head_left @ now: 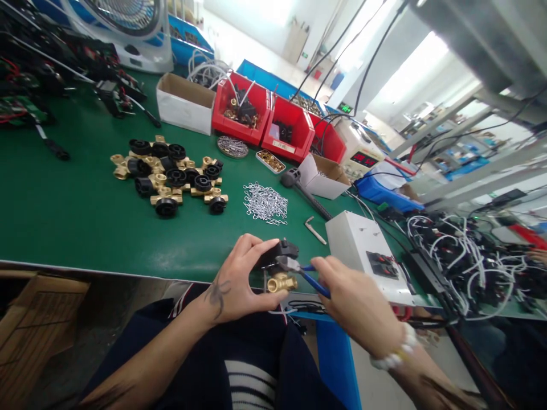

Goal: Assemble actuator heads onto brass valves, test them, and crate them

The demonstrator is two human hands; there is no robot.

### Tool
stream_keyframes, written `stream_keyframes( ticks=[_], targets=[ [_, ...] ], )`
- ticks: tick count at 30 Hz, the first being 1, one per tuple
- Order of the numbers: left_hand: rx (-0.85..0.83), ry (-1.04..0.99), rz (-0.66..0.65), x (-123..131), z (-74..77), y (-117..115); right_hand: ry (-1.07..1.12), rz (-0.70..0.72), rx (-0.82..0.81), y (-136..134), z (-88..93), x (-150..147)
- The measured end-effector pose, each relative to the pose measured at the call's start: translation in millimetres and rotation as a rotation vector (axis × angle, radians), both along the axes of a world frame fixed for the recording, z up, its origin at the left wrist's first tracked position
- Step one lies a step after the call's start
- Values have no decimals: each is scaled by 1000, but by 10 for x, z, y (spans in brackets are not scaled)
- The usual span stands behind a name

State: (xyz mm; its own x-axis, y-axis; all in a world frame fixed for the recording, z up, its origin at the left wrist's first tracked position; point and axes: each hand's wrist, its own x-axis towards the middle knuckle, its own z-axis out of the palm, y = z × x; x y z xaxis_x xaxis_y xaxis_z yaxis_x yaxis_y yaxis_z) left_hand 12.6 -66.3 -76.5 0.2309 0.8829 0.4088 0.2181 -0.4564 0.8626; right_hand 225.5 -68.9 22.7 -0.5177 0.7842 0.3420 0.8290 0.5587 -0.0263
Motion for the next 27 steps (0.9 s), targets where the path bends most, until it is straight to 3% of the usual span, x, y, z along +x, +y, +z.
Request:
stream_keyframes(
  ticks=[2, 6, 8, 12, 16, 20, 27],
  targets=[
    [8, -3, 8, 2, 6, 2, -158, 21, -98, -7, 41, -19],
    [14, -2, 3, 0, 10, 9, 142, -45, 103, -31, 111, -28],
    [17, 6, 2, -6, 6, 12, 133, -57, 92, -29, 66, -25],
    [16, 17, 16, 8, 14, -1, -114, -55, -192, 0, -48, -20],
    [-13, 19, 96, 100, 58, -69, 308, -87, -413, -6, -37, -2],
    [47, 19, 165, 185, 89, -127, 509, 57, -709, -32, -140, 30],
    [106, 109, 187, 234, 109, -134, 728, 26, -794, -13, -358, 50]
  ],
)
